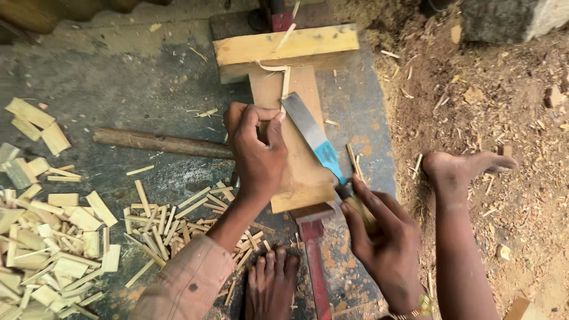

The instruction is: The person uses a chisel to carve and shape small wooden sticks clamped in a bench vise. They repeatedly shave thin layers from the sticks, creating wood shavings that accumulate on the floor.

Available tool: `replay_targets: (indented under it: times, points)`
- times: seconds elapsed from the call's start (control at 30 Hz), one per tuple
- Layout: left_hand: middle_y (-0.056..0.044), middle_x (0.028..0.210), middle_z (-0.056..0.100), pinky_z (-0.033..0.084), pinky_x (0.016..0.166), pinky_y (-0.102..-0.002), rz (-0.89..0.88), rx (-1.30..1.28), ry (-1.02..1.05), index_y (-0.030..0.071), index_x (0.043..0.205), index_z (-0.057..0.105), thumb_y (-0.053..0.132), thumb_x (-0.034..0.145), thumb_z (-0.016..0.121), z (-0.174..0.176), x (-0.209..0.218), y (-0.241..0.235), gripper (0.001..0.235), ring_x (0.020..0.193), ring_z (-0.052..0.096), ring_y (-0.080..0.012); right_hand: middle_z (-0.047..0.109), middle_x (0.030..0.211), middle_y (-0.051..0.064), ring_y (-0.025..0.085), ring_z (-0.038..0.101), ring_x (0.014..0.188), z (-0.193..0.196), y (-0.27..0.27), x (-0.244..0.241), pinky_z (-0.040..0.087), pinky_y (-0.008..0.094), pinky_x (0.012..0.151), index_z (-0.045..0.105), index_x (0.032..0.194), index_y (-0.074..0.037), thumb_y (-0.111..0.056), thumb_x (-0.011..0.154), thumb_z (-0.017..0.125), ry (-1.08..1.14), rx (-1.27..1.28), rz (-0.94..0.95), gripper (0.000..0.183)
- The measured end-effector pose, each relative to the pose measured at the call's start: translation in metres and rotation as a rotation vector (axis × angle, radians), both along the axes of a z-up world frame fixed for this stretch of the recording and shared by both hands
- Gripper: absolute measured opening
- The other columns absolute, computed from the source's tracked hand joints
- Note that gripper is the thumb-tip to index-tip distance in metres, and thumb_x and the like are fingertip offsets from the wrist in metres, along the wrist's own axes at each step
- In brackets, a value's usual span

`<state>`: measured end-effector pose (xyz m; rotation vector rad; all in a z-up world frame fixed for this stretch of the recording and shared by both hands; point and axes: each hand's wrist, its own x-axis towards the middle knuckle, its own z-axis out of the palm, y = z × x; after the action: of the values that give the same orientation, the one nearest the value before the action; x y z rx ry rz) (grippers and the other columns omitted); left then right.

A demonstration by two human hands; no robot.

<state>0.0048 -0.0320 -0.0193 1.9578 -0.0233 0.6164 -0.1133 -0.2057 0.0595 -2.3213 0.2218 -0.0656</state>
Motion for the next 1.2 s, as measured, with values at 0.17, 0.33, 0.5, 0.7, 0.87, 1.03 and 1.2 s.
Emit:
replay_targets:
  times: [0.17,0.33,0.5,0.7,0.87,1.03,1.2]
  points:
    - [-0.009,0.092,0.052,0.043,0.072,-0.036,0.005,-0.077,0.018,0.002,0.091,0.064,0.0,0.091,0.074,0.005,-0.002,-0.004,0.01,0.082,0.052,-0.0227,0.074,0.097,0.015,0.025,0.074,0.071,0.011,0.005,-0.012,0.056,0.035,0.06,0.07,0.13,-0.007,-0.012,0.089,0.075,-0.155,-0.102,0.088,0.042]
    - [-0.007,0.092,0.052,0.044,0.074,-0.035,0.018,-0.004,-0.017,0.002,0.092,0.064,-0.001,0.09,0.074,0.002,-0.002,-0.002,0.011,0.085,0.052,-0.0211,0.073,0.099,0.015,0.029,0.075,0.072,0.016,0.007,-0.022,0.056,0.038,0.061,0.068,0.131,-0.008,-0.011,0.09,0.072,-0.118,-0.054,0.104,0.042]
    - [-0.007,0.093,0.049,0.042,0.071,-0.033,-0.012,-0.066,0.097,0.001,0.092,0.064,0.0,0.093,0.074,0.003,0.0,-0.001,0.011,0.078,0.048,-0.0182,0.073,0.103,0.018,0.029,0.075,0.077,0.003,0.011,-0.013,0.057,0.038,0.062,0.067,0.132,-0.006,-0.008,0.086,0.073,-0.116,-0.105,0.091,0.047]
    - [-0.008,0.097,0.048,0.04,0.073,-0.033,-0.036,-0.021,0.079,0.001,0.096,0.063,-0.002,0.094,0.074,0.0,0.0,0.002,0.011,0.083,0.048,-0.019,0.073,0.11,0.016,0.021,0.077,0.094,-0.009,0.003,-0.002,0.063,0.03,0.072,0.064,0.136,-0.006,-0.003,0.089,0.073,-0.104,-0.091,0.109,0.048]
    - [-0.007,0.098,0.048,0.043,0.068,-0.032,-0.043,-0.174,0.185,0.002,0.094,0.061,-0.001,0.093,0.071,0.003,0.001,0.001,0.011,0.079,0.051,-0.019,0.075,0.106,0.014,0.018,0.077,0.084,-0.008,0.003,0.002,0.06,0.029,0.065,0.064,0.136,-0.006,-0.004,0.09,0.072,-0.123,-0.058,0.101,0.047]
    - [-0.01,0.097,0.052,0.044,0.076,-0.035,-0.026,-0.036,0.017,0.002,0.095,0.062,-0.004,0.092,0.073,-0.001,0.001,0.002,0.012,0.089,0.053,-0.0236,0.071,0.095,0.014,0.026,0.071,0.07,-0.002,0.002,0.001,0.055,0.038,0.061,0.068,0.133,-0.009,-0.012,0.092,0.072,-0.18,-0.162,0.129,0.042]
    - [-0.009,0.091,0.053,0.042,0.077,-0.039,0.035,0.051,-0.033,0.002,0.089,0.061,-0.002,0.088,0.076,0.0,-0.002,-0.001,0.016,0.087,0.051,-0.0254,0.069,0.09,0.014,0.03,0.068,0.065,-0.001,0.0,-0.004,0.052,0.042,0.057,0.068,0.134,-0.012,-0.017,0.092,0.072,-0.183,-0.182,0.131,0.043]
